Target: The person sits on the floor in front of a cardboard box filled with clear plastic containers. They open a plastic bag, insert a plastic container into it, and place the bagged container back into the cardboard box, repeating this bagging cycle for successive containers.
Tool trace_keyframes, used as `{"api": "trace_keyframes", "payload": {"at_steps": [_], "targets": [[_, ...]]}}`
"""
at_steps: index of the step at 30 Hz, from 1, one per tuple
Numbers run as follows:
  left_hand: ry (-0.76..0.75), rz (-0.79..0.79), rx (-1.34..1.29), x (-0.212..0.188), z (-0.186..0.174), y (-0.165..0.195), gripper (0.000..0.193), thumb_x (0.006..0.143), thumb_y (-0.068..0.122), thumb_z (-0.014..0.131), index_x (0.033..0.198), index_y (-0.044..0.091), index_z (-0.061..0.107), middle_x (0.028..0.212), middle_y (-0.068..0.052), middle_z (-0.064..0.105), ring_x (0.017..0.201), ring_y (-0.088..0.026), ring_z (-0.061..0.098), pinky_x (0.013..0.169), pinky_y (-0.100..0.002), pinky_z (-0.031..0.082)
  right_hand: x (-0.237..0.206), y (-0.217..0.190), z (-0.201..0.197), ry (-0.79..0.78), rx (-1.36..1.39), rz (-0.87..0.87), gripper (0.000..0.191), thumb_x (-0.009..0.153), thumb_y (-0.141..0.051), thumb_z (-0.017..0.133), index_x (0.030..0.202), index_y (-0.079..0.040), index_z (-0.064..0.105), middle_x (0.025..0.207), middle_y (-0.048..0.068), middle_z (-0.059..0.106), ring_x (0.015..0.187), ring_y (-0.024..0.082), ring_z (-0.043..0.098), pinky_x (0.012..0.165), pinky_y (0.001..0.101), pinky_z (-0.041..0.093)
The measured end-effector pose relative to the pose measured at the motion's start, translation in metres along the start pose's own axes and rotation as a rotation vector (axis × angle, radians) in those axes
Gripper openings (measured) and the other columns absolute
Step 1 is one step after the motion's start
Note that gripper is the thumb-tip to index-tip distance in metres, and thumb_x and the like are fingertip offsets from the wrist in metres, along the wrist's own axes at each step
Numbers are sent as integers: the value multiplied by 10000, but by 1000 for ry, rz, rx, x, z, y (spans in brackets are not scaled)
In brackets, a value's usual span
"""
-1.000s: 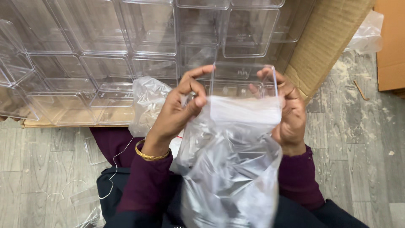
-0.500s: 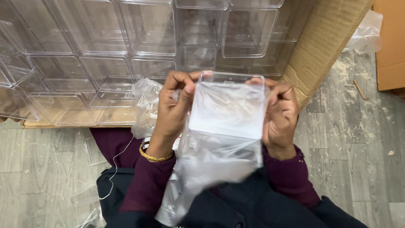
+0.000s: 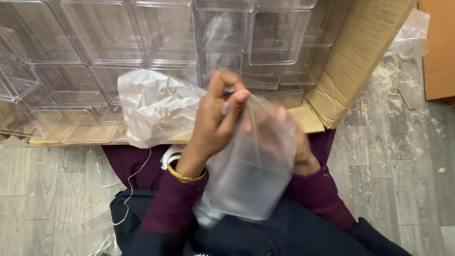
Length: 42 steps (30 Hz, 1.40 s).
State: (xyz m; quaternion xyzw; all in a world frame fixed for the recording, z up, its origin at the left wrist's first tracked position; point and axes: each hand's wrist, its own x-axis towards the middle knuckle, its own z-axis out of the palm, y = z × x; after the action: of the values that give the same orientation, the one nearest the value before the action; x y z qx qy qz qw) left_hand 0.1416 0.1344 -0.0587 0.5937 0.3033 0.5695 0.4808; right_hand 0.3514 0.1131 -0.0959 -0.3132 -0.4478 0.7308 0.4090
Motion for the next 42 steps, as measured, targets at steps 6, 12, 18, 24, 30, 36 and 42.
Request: {"api": "trace_keyframes", "payload": {"at_steps": [6,12,18,24,30,36,42], "targets": [[115,-44,-21,36,10,-19,204,1157,274,545,1151,83,472,791,21,520,576,-40,509,531,-199,384,-23,7,18,-344,-1029,-204,239,964,-250,680,1117,-76,739,1021,54,712,1027,200,651,960,339,538],[-76,-485,5,32,3,-62,202,1027,249,632,1116,82,561,775,20,612,621,-40,540,535,-206,407,-71,-14,-69,557,-763,-195,247,1071,-310,569,1101,-85,668,998,52,669,865,140,604,745,293,512],[-231,-468,26,1,-6,-110,395,922,192,760,1262,87,589,1051,12,633,920,-51,563,778,-209,486,-164,-46,-242,897,-388,-500,299,983,-254,542,1218,-76,586,1171,86,629,1068,202,622,923,375,526],[-181,-557,171,-10,-8,-119,460,857,213,814,1262,111,623,1065,6,666,946,-87,584,811,-256,509,-82,50,-348,1365,266,-300,259,811,-153,577,1045,-44,587,1001,133,668,894,281,688,762,460,569],[-144,-661,401,-11,-24,-110,285,899,207,745,1165,109,717,1046,-27,727,895,-143,618,801,-305,516,25,61,-334,1305,407,-114,256,797,-115,580,1037,-27,579,999,143,672,880,289,698,756,458,577],[-50,-540,237,12,-19,-107,203,952,117,691,1145,71,732,1010,-18,703,964,-108,645,865,-282,517,149,-15,-335,1033,282,-53,265,863,-109,567,1112,-19,566,1081,135,659,947,261,681,828,414,566],[29,-664,106,24,-23,-93,264,904,108,735,1163,60,712,967,15,691,915,-82,628,830,-256,510,209,-81,-355,916,62,-69,275,928,-104,555,1187,-10,553,1163,128,646,1013,233,665,900,370,556]]}}
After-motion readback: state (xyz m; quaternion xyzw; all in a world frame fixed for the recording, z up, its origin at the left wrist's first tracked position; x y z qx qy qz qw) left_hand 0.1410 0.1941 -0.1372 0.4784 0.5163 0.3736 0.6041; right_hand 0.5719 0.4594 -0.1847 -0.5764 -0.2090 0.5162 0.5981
